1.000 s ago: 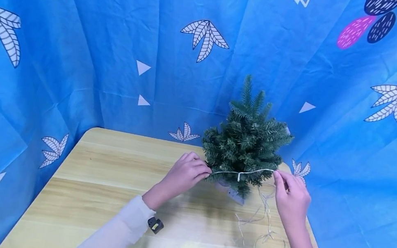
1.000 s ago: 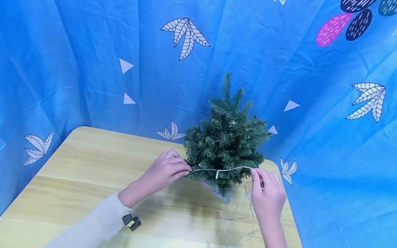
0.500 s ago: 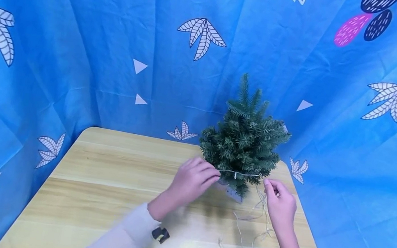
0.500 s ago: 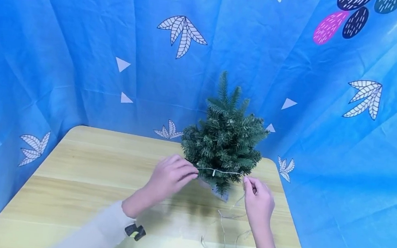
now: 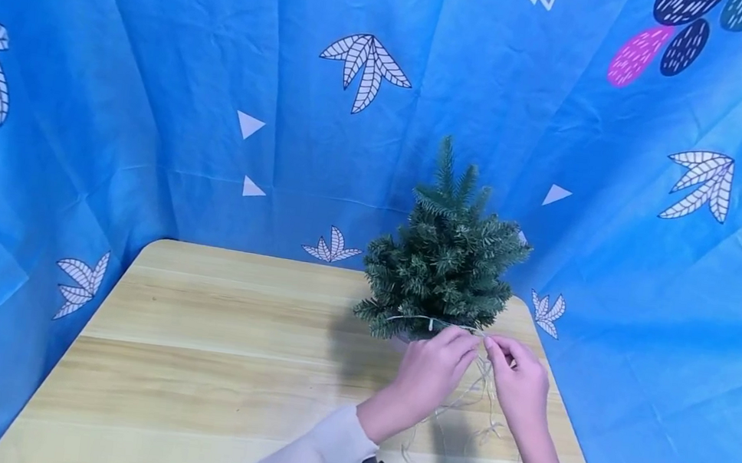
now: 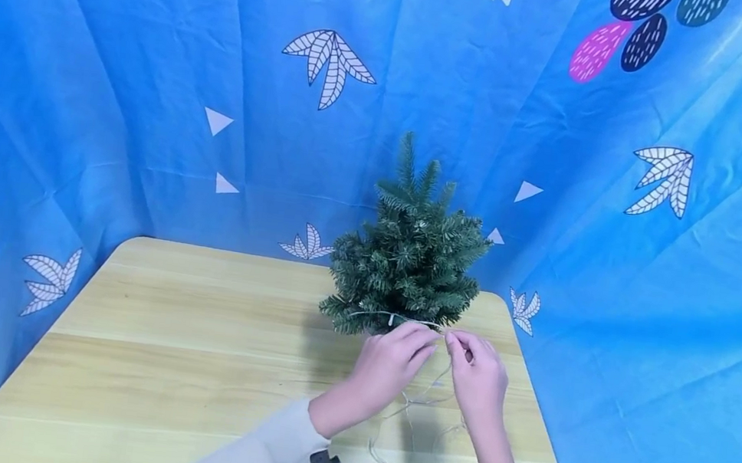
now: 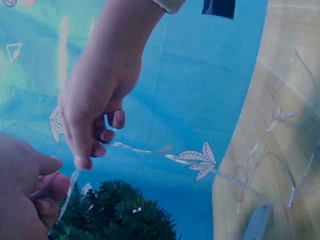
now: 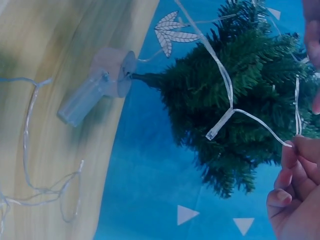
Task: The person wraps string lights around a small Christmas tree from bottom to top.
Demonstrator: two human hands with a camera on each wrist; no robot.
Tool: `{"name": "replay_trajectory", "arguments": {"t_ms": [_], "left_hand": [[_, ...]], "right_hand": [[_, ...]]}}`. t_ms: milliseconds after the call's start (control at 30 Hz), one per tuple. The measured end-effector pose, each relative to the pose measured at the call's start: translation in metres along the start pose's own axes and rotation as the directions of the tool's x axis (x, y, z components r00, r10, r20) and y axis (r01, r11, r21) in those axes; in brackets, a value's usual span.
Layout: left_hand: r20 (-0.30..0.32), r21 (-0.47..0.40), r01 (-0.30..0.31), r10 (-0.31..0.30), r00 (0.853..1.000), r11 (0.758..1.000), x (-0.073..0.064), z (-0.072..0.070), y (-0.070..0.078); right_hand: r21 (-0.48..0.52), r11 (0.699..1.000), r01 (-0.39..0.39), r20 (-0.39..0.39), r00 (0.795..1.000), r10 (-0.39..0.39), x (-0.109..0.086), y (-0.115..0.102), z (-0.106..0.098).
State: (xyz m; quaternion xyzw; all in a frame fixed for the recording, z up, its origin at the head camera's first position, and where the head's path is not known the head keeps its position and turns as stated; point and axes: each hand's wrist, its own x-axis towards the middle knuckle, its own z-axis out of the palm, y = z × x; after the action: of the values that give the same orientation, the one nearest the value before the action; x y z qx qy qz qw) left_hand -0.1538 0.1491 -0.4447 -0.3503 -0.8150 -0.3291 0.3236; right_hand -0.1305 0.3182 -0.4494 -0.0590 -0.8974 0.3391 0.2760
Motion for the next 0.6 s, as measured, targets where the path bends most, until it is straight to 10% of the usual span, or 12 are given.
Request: {"name": "replay_trajectory", "arguments": {"t_ms": [300, 600], "left_hand": [[0.063, -0.013, 0.069, -0.068, 0.996, 0.998, 0.011, 0.014, 0.004], [0.07, -0.097, 0.121, -0.114, 0.991, 0.988, 0.012, 0.017, 0.0]], "right_hand": [[-0.015, 0.987, 0.159, -0.013, 0.987, -0.159, 0.001, -0.003, -0.012], [-0.059, 0.913, 0.403, -0.023, 0.914, -0.405, 0.006, 0.0, -0.021]]}}
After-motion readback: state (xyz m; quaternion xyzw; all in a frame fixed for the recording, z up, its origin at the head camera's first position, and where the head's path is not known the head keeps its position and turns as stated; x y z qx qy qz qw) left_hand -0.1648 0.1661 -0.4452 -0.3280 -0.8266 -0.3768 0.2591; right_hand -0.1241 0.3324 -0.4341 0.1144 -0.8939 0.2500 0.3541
